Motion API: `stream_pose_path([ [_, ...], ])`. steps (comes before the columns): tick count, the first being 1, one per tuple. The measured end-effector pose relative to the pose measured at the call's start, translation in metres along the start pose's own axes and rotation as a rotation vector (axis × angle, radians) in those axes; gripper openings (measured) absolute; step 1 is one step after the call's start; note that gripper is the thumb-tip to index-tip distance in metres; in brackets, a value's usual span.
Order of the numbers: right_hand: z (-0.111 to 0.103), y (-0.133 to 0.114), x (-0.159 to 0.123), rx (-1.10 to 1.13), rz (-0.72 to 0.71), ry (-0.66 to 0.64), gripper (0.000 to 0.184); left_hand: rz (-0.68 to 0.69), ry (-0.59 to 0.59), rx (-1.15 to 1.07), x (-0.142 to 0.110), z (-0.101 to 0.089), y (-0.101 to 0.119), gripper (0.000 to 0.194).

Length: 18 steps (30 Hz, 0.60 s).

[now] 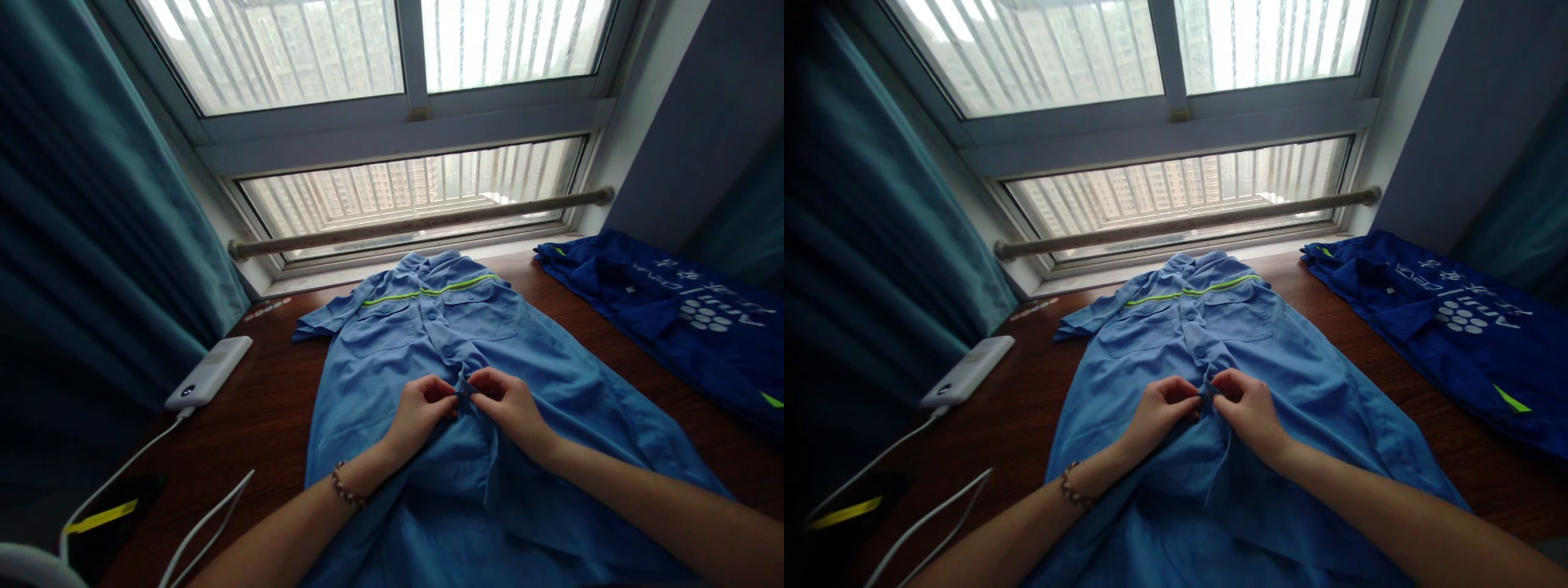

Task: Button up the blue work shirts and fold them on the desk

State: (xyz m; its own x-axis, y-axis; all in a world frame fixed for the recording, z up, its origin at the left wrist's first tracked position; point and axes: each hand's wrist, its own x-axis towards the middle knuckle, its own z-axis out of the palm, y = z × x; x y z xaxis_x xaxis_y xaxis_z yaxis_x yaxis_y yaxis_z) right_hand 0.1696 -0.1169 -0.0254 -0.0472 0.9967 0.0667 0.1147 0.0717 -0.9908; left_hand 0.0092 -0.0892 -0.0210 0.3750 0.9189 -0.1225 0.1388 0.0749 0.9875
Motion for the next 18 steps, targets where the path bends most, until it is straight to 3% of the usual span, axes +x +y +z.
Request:
stream_pose_path([
  [11,0.0005,0.0034,0.0040,0.133,0.085,-0.072,0.019,0.027,-0.039,-0.076,-0.0010,0.0006,0.0002,0.012],
  [18,-0.0001,0.0019,0.0025,-0.067,-0.016,-0.095,0.015,-0.011,-0.078,-0.161,-0.0014,0.0028,0.0020,0.019],
])
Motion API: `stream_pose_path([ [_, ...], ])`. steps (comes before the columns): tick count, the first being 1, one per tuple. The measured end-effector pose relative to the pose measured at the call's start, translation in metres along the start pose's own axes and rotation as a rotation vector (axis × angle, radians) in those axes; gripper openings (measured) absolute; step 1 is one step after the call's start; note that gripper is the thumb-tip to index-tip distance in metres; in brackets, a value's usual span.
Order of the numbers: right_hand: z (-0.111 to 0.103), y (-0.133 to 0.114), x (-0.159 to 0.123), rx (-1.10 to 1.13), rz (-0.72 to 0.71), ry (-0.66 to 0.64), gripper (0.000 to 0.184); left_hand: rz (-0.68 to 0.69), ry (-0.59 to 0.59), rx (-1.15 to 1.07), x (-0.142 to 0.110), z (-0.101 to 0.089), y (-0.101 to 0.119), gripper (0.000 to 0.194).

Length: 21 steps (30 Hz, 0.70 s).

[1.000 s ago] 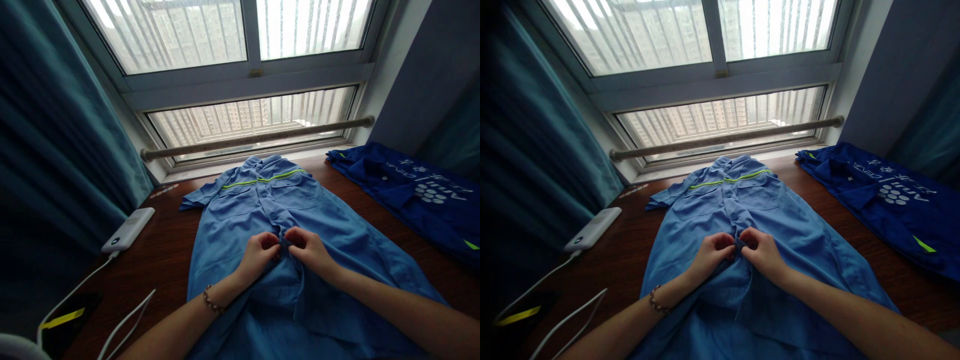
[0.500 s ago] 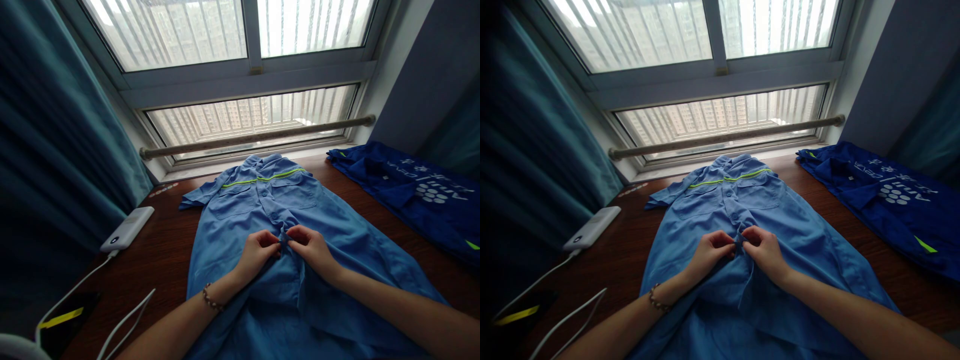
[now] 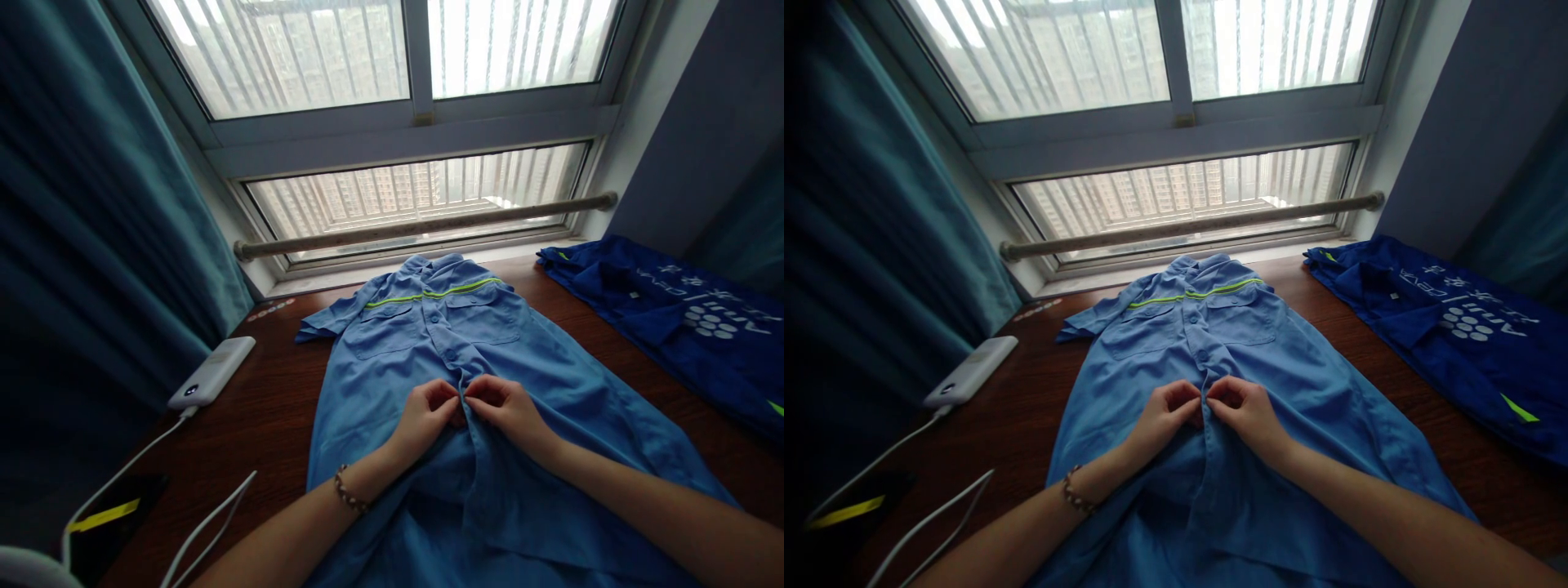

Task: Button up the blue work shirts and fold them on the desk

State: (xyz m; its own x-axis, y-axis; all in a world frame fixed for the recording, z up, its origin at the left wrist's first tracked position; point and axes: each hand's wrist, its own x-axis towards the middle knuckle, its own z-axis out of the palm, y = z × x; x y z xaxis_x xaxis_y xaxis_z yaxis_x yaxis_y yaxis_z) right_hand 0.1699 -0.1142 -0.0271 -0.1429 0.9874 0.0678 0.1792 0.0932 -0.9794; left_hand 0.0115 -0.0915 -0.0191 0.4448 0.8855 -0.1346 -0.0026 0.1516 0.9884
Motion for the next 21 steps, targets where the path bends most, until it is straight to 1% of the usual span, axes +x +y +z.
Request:
stream_pose_path([
  [3,0.001,-0.001,-0.002,-0.173,-0.099,0.021,0.009,-0.044,0.004,-0.022,0.001,0.000,-0.001,0.027],
  [6,0.004,-0.002,-0.005,-0.305,-0.181,0.026,0.003,0.008,0.039,0.095,0.001,-0.001,-0.006,0.029],
  [8,0.006,-0.002,-0.006,-0.352,-0.199,0.023,0.003,0.041,0.054,0.148,0.001,-0.002,-0.009,0.029],
  [11,0.008,-0.002,-0.006,-0.380,-0.181,0.029,0.004,0.041,0.068,0.131,0.002,-0.002,-0.010,0.029],
  [15,0.008,-0.001,-0.006,-0.356,-0.151,0.033,0.007,-0.022,0.098,0.006,0.003,-0.001,-0.010,0.034],
  [21,0.009,-0.001,-0.007,-0.307,-0.149,0.030,0.011,-0.157,0.119,-0.306,0.005,-0.001,-0.014,0.042],
])
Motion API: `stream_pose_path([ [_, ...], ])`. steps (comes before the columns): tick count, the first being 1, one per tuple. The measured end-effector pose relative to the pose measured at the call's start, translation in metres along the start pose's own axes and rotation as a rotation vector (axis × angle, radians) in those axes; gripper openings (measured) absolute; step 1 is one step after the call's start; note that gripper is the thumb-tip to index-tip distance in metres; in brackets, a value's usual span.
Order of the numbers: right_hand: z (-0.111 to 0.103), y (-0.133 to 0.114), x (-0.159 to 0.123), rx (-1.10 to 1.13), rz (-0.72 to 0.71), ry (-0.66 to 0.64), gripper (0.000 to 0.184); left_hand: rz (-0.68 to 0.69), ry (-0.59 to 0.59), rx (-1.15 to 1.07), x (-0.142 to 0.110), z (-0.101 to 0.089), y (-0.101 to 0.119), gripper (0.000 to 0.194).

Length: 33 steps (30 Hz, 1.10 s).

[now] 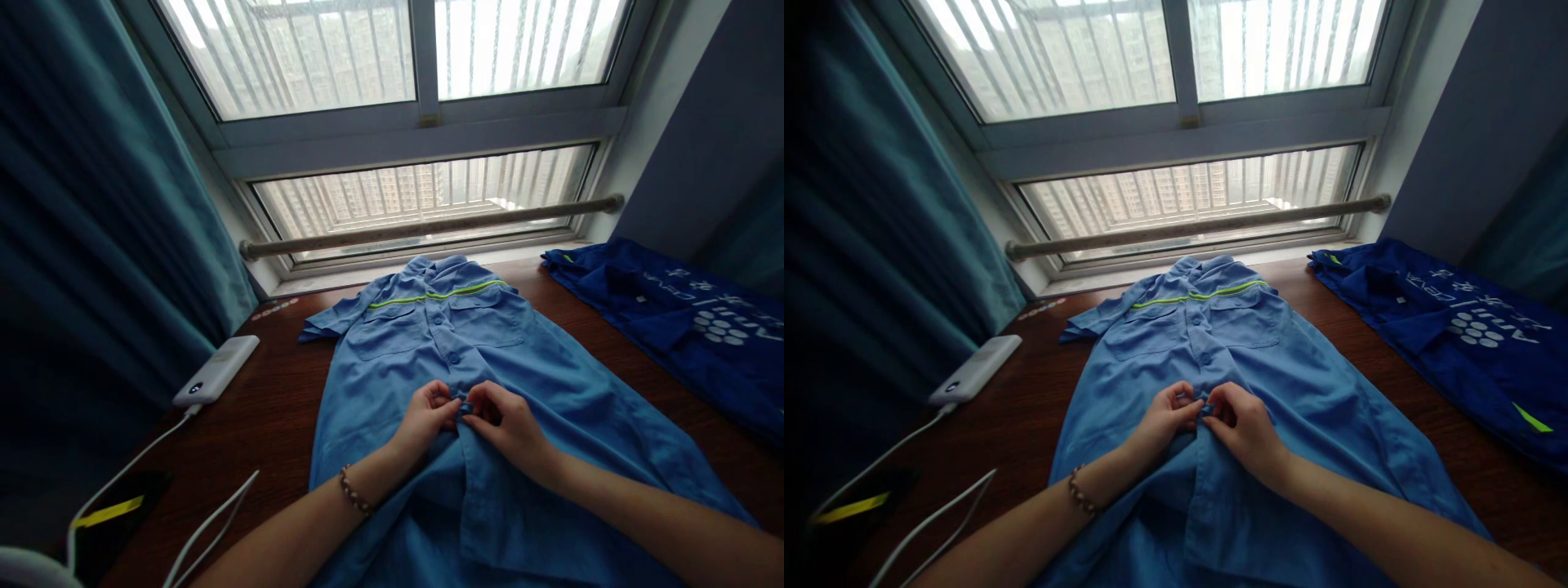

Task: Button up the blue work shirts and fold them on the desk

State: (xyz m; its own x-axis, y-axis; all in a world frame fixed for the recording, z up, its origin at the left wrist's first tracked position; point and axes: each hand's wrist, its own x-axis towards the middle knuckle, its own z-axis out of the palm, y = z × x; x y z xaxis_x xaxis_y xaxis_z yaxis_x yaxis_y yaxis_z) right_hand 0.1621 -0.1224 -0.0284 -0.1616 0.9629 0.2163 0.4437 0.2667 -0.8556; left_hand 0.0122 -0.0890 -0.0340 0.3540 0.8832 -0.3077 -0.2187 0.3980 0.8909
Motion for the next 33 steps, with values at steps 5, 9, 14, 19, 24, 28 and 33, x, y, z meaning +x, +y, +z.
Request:
stream_pose_path([
  [5,0.000,0.001,0.001,0.084,0.060,0.009,0.019,-0.014,0.006,-0.104,0.002,-0.001,-0.002,0.047],
  [9,0.001,0.007,0.004,0.319,0.140,-0.033,0.027,0.026,-0.002,-0.158,0.003,-0.001,-0.004,0.049],
  [14,0.003,0.013,0.008,0.521,0.193,-0.064,0.031,0.043,-0.041,-0.171,0.003,0.000,-0.006,0.049],
  [19,0.001,0.013,0.011,0.562,0.273,-0.078,0.031,0.062,-0.070,-0.087,0.004,-0.001,-0.003,0.045],
  [24,-0.002,0.011,0.012,0.593,0.326,-0.097,0.033,0.132,-0.153,0.052,0.000,0.001,0.004,0.045],
  [28,-0.002,0.012,0.012,0.680,0.385,-0.121,0.033,0.169,-0.228,0.097,-0.002,0.000,0.005,0.045],
  [33,-0.001,0.012,0.011,0.737,0.456,-0.170,0.035,0.187,-0.297,0.117,-0.004,0.000,0.003,0.040],
])
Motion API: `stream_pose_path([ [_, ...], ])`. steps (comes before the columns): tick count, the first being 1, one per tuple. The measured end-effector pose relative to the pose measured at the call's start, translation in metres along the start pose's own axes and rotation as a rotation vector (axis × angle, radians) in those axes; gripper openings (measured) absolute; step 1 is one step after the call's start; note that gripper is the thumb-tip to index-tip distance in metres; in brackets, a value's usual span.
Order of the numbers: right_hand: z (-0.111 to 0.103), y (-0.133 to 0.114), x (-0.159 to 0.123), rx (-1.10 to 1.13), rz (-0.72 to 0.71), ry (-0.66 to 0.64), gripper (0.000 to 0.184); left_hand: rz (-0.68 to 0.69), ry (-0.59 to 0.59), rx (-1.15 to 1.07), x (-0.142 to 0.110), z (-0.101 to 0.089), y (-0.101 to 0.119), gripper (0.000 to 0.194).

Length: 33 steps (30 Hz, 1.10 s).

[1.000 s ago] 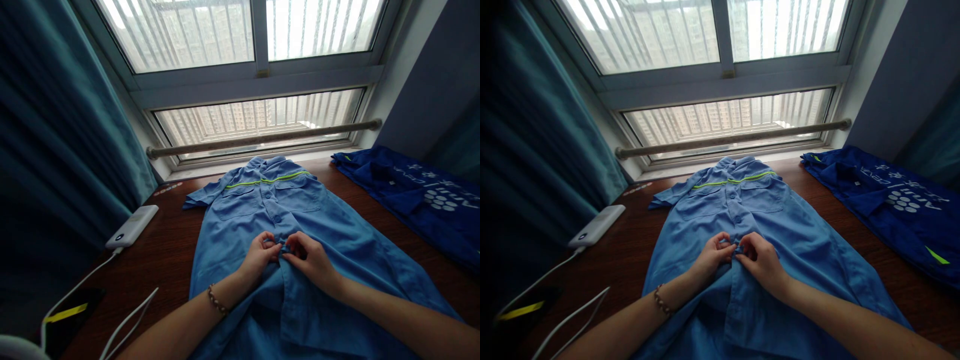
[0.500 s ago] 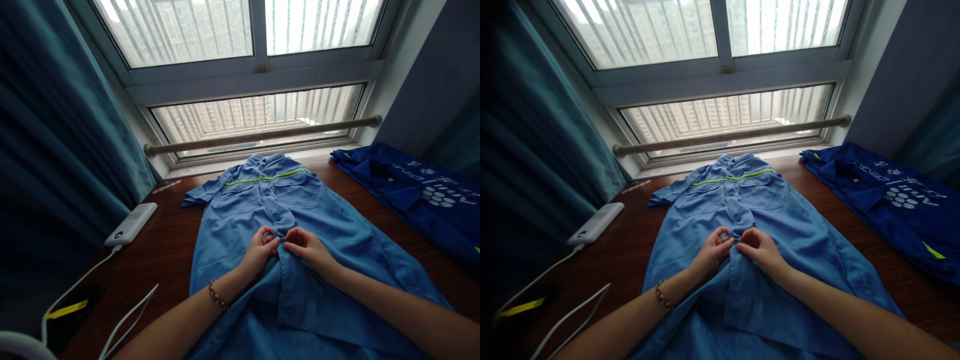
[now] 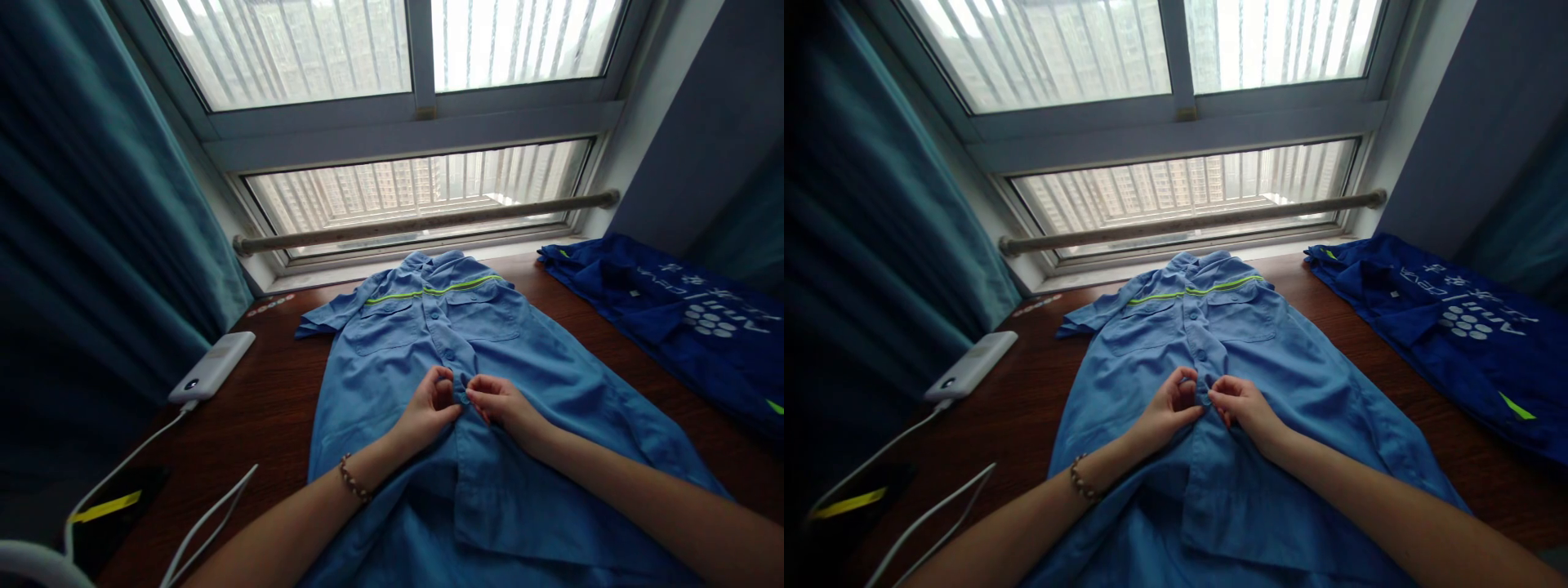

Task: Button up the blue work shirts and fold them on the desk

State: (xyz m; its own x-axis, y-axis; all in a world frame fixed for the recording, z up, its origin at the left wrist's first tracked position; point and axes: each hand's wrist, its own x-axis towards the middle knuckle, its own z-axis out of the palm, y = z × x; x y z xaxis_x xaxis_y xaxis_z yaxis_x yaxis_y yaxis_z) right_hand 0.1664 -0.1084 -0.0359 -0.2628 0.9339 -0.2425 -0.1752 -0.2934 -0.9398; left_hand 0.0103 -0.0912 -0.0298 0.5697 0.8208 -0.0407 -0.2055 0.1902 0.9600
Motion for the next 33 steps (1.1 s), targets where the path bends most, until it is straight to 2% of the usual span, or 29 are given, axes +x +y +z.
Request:
stream_pose_path([
  [3,0.000,0.001,0.001,-0.060,0.024,-0.019,0.038,0.010,-0.041,-0.016,-0.002,0.002,-0.001,0.038],
  [6,-0.003,-0.003,0.004,-0.179,-0.005,-0.013,0.038,-0.006,0.014,-0.015,0.000,0.003,-0.002,0.038],
  [9,-0.003,-0.020,-0.005,-0.443,-0.190,0.064,0.031,-0.098,0.070,0.079,0.005,0.001,0.001,0.041],
  [11,0.004,-0.034,-0.025,-0.670,-0.334,0.051,0.023,-0.194,0.045,0.173,0.004,-0.002,0.012,0.042],
  [12,0.009,-0.039,-0.038,-0.784,-0.382,0.004,0.019,-0.221,0.018,0.244,0.001,-0.003,0.022,0.041],
  [14,0.022,-0.041,-0.069,-1.015,-0.435,-0.129,0.011,-0.179,-0.028,0.491,-0.012,-0.001,0.044,0.033],
  [17,0.036,-0.018,-0.106,-1.320,-0.598,-0.207,0.028,0.036,-0.046,1.023,-0.049,0.010,0.068,0.010],
  [19,0.035,0.006,-0.116,-1.428,-0.703,-0.164,0.040,0.068,-0.117,1.257,-0.079,0.020,0.063,0.009],
  [20,0.032,0.016,-0.117,-1.449,-0.733,-0.124,0.043,0.056,-0.177,1.325,-0.093,0.025,0.053,0.013],
  [22,0.023,0.030,-0.113,-1.425,-0.745,-0.035,0.046,0.104,-0.212,1.450,-0.120,0.030,0.021,0.014],
  [25,0.008,0.030,-0.102,-1.268,-0.681,0.033,0.047,0.344,-0.090,1.600,-0.147,0.023,-0.027,0.036],
  [26,0.003,0.026,-0.097,-1.191,-0.639,0.035,0.047,0.367,-0.077,1.622,-0.152,0.018,-0.036,0.046],
  [28,-0.005,0.017,-0.088,-1.031,-0.525,0.015,0.044,0.297,-0.076,1.643,-0.157,0.007,-0.039,0.058],
  [31,-0.019,0.006,-0.067,-0.845,-0.390,0.024,0.023,0.077,-0.025,1.626,-0.153,-0.010,-0.016,0.061],
  [33,-0.028,0.003,-0.048,-0.768,-0.371,0.107,0.030,-0.009,0.031,1.580,-0.145,-0.021,0.000,0.054],
])
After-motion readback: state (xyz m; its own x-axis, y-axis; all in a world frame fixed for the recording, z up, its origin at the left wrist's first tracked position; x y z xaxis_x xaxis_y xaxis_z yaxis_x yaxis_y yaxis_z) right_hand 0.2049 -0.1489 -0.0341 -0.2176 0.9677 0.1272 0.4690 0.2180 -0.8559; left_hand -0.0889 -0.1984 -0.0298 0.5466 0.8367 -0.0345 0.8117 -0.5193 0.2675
